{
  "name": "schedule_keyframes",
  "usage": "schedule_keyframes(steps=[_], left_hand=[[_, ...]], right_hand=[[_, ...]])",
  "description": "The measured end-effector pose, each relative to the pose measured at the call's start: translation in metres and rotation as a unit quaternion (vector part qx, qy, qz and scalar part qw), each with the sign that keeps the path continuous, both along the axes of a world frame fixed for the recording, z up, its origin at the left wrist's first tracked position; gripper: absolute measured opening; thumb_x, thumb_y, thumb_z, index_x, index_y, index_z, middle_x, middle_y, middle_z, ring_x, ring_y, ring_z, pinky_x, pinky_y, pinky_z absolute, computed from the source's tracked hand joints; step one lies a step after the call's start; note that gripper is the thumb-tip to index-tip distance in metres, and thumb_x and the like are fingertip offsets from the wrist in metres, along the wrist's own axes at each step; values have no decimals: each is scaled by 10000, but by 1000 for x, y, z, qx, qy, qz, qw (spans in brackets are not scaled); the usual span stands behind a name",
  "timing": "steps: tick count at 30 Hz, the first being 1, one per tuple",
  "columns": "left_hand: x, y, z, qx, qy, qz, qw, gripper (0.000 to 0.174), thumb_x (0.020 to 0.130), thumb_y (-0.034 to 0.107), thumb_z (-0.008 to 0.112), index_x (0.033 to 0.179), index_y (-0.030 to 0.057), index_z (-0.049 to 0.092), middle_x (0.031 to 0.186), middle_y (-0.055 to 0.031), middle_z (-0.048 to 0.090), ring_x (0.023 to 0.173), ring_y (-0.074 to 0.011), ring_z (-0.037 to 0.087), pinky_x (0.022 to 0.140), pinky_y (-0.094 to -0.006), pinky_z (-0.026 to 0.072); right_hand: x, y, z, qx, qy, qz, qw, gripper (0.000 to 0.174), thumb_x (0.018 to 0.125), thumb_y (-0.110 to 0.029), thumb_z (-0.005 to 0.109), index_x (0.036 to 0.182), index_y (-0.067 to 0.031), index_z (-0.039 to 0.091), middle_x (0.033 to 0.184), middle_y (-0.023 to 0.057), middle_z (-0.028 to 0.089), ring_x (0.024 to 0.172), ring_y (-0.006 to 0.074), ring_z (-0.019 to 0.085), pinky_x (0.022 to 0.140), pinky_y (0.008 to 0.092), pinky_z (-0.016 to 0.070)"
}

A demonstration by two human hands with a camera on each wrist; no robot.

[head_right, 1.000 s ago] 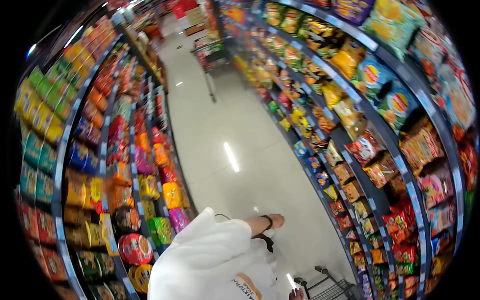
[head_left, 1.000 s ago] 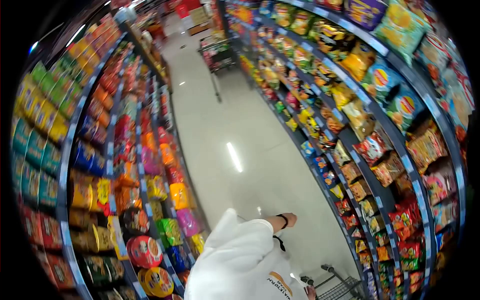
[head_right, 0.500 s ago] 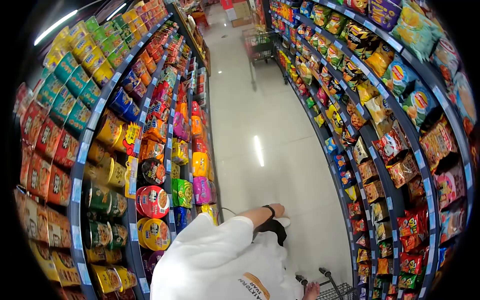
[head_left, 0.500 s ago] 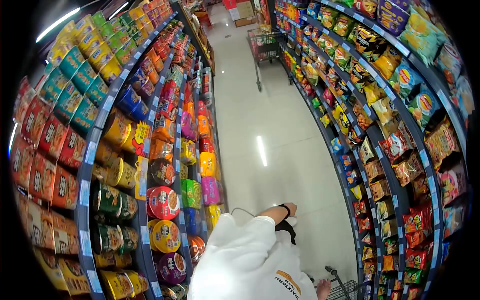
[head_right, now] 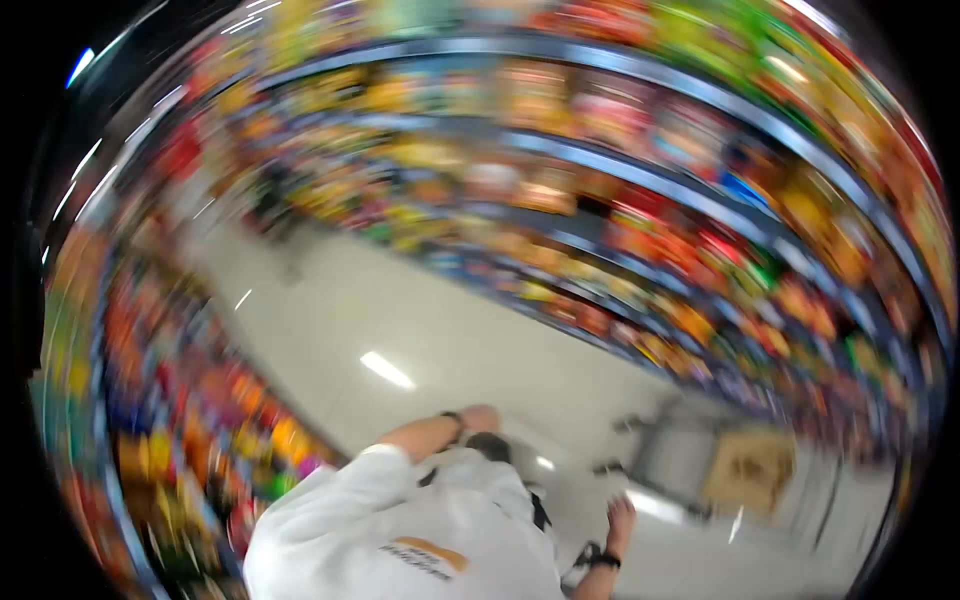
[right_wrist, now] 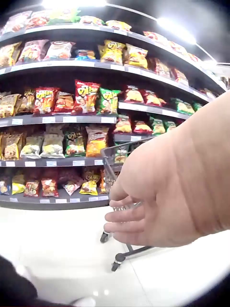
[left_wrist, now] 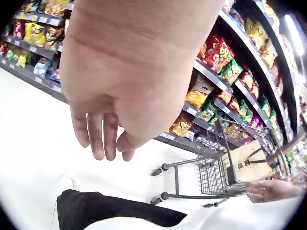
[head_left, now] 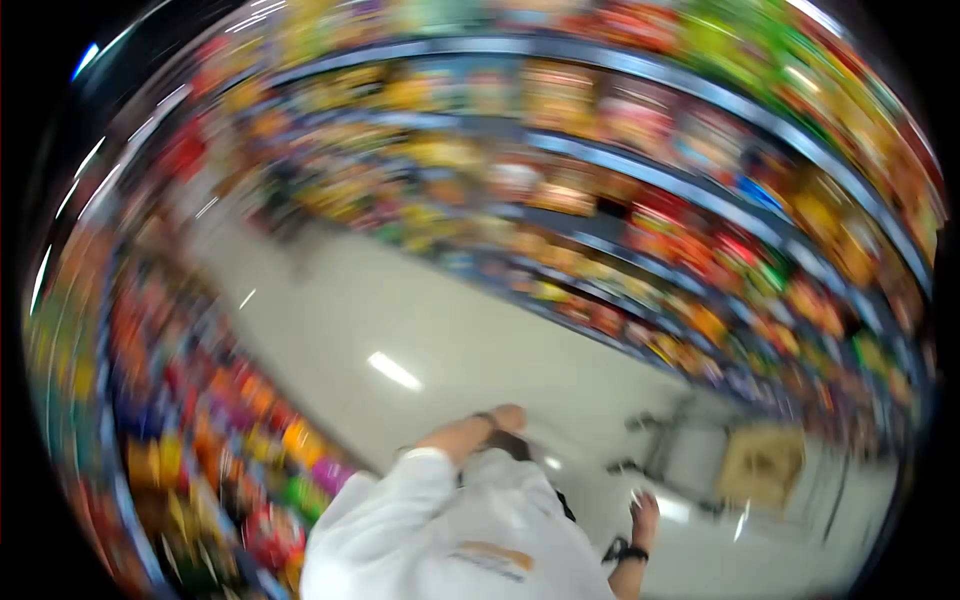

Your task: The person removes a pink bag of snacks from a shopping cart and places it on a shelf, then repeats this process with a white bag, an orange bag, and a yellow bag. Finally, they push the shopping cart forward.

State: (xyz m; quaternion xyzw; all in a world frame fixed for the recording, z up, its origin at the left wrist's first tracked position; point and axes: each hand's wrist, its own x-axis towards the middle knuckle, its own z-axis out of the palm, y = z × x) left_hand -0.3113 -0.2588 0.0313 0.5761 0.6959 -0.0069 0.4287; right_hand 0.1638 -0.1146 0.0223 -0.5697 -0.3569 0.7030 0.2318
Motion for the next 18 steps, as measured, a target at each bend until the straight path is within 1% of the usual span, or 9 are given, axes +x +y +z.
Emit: schedule_keyframes(steps=[1,2,3,4,5,7,12,14,18], left_hand=[[-4,10,-41,-16,11,-1,1000,269,754,302,625,789,48,707,828,-198,676,771,-329,658,679,-445,503],[0,31,-19,-51,-7,-16,999,270,797,297,607,857,55,711,866,-170,690,807,-310,664,704,-428,511],[1,42,-27,59,-47,-25,997,255,824,285,609,919,74,715,898,-151,700,845,-279,673,742,-400,525],[8,62,-23,60,-71,-15,996,304,772,325,628,929,81,719,968,-175,685,958,-325,644,814,-432,503],[20,84,-13,-10,-39,-21,999,292,810,308,607,952,76,713,996,-170,679,982,-335,630,857,-433,494],[24,123,-45,32,-82,-88,992,261,835,270,602,984,85,711,1020,-158,679,996,-328,632,868,-406,499],[70,249,-34,99,-65,-208,971,314,798,92,586,1101,57,659,1033,-169,670,998,-328,625,902,-402,489],[100,302,-36,-2,-40,-219,975,534,759,81,627,1286,88,542,1325,-198,491,1164,-362,512,980,-433,440],[144,367,-46,123,-18,-319,940,708,731,61,652,1395,78,407,1487,-189,254,1354,-397,250,1088,-471,313]], right_hand=[[-1,-3,-2,19,13,-8,1000,359,943,-226,540,1260,-59,523,1095,69,635,900,161,618,806,281,498],[-1,-6,5,3,-28,-19,999,358,949,-220,533,1260,-43,531,1066,69,645,896,150,619,793,272,503],[5,-11,-5,15,-18,-61,998,338,944,-200,537,1244,-44,544,1032,66,656,879,143,621,765,264,509],[10,-14,-20,-8,-45,-96,994,314,943,-188,539,1219,-41,563,1013,59,657,857,133,621,740,261,512],[13,-22,-22,8,-54,-121,991,296,942,-180,543,1200,-39,579,993,54,657,837,127,621,727,261,511],[24,-33,-39,29,-117,-129,984,289,930,-161,549,1187,-36,592,998,63,663,840,128,626,726,267,509],[21,-45,-49,32,-210,-230,950,275,900,-148,565,1138,-29,637,984,81,685,841,156,645,753,305,518],[12,-52,-32,23,-271,-254,928,273,889,-151,573,1124,-38,652,978,89,693,843,168,652,760,320,521],[-10,-70,-5,-36,-300,-325,896,285,879,-184,585,1127,-64,656,989,92,695,845,171,658,754,326,526]])
